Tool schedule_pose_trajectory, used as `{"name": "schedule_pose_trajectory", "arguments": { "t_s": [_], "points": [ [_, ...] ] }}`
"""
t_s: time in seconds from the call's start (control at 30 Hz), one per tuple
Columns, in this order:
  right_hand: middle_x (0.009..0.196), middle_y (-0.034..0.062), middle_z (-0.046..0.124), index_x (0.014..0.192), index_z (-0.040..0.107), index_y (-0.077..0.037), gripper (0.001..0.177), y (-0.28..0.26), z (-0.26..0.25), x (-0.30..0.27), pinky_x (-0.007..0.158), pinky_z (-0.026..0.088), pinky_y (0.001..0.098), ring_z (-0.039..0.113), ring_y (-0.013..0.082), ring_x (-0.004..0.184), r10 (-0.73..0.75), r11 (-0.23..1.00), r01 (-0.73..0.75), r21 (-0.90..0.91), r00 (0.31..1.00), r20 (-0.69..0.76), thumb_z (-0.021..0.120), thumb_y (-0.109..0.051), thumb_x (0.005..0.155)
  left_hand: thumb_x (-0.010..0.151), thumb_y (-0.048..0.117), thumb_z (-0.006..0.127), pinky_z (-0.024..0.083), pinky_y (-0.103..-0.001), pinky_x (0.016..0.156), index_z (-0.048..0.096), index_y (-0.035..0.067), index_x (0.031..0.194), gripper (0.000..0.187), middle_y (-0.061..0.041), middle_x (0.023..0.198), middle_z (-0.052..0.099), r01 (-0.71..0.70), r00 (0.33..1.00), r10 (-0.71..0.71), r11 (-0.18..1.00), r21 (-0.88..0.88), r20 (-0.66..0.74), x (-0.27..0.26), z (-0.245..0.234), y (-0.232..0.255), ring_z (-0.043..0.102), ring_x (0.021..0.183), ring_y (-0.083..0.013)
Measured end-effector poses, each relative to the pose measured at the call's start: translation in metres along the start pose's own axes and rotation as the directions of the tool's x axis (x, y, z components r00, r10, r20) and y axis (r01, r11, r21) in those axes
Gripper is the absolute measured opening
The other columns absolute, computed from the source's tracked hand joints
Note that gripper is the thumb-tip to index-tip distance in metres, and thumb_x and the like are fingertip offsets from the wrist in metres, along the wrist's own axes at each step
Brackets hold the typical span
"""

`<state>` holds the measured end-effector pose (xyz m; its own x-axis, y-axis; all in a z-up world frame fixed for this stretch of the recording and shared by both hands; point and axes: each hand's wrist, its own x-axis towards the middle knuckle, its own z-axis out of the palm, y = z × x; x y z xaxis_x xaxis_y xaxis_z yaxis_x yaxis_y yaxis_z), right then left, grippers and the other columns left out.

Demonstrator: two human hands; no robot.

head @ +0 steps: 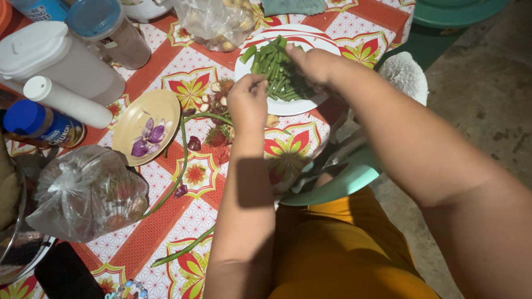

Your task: The person snaps green beans by hand and uses a knife to trim ends, placing the pieces onto a white plate while discarding scraps on the table.

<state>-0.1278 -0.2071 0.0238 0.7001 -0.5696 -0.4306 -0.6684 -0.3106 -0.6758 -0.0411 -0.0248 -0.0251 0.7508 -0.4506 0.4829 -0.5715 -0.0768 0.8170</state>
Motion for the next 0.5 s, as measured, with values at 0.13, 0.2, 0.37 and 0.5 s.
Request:
{"name": "schedule_pose_trajectory", "arguments": {
  "t_s": [0.13, 0.2, 0.37, 0.5],
  "points": [
    [0.072, 0.0122, 0.055, 0.094, 0.066, 0.003, 0.100, -0.009, -0.002, -0.011, 0.050, 0.037, 0.0401, 0.045, 0.0228, 0.054, 0.010, 1.000, -0.010, 0.003, 1.000, 0.022, 0.023, -0.087, 0.092, 0.095, 0.004, 0.065, 0.061, -0.026, 0.073, 0.069, 0.001, 0.117, 0.022, -0.009, 0.105, 0.076, 0.327, 0.945, -0.259, 0.796, -0.509, 0.200, 0.006, 0.012, -0.011, 0.075, 0.089, -0.0134],
    [0.079, 0.0169, 0.058, 0.100, 0.069, 0.009, 0.110, -0.007, 0.001, -0.005, 0.057, 0.041, 0.0430, 0.049, 0.0272, 0.062, 0.018, 0.998, -0.016, -0.067, 0.999, 0.029, 0.021, -0.090, 0.095, 0.095, 0.002, 0.066, 0.060, -0.027, 0.074, 0.068, -0.001, 0.117, 0.023, -0.010, 0.105, 0.075, 0.400, 0.916, -0.303, 0.638, -0.658, 0.264, 0.006, 0.017, -0.014, 0.074, 0.088, -0.0148],
    [0.126, 0.0287, 0.067, 0.126, 0.069, -0.001, 0.111, -0.003, 0.015, 0.008, 0.109, 0.044, 0.0449, 0.062, 0.0410, 0.124, -0.207, 0.909, 0.202, -0.365, 0.978, 0.027, 0.012, -0.087, 0.087, 0.093, -0.001, 0.069, 0.058, -0.027, 0.074, 0.066, -0.001, 0.113, 0.020, -0.011, 0.100, 0.073, 0.437, 0.891, -0.320, 0.403, -0.804, 0.323, 0.002, 0.026, -0.024, 0.073, 0.088, -0.0170],
    [0.122, 0.0279, 0.068, 0.116, 0.076, -0.006, 0.105, -0.005, 0.027, 0.003, 0.108, 0.044, 0.0459, 0.062, 0.0426, 0.119, -0.253, 0.892, 0.240, -0.384, 0.967, 0.016, 0.010, -0.083, 0.092, 0.095, -0.001, 0.072, 0.053, -0.026, 0.068, 0.067, -0.002, 0.109, 0.015, -0.011, 0.096, 0.072, 0.413, 0.908, -0.289, 0.504, -0.759, 0.303, 0.000, 0.033, -0.032, 0.068, 0.083, -0.0159]
  ]
}}
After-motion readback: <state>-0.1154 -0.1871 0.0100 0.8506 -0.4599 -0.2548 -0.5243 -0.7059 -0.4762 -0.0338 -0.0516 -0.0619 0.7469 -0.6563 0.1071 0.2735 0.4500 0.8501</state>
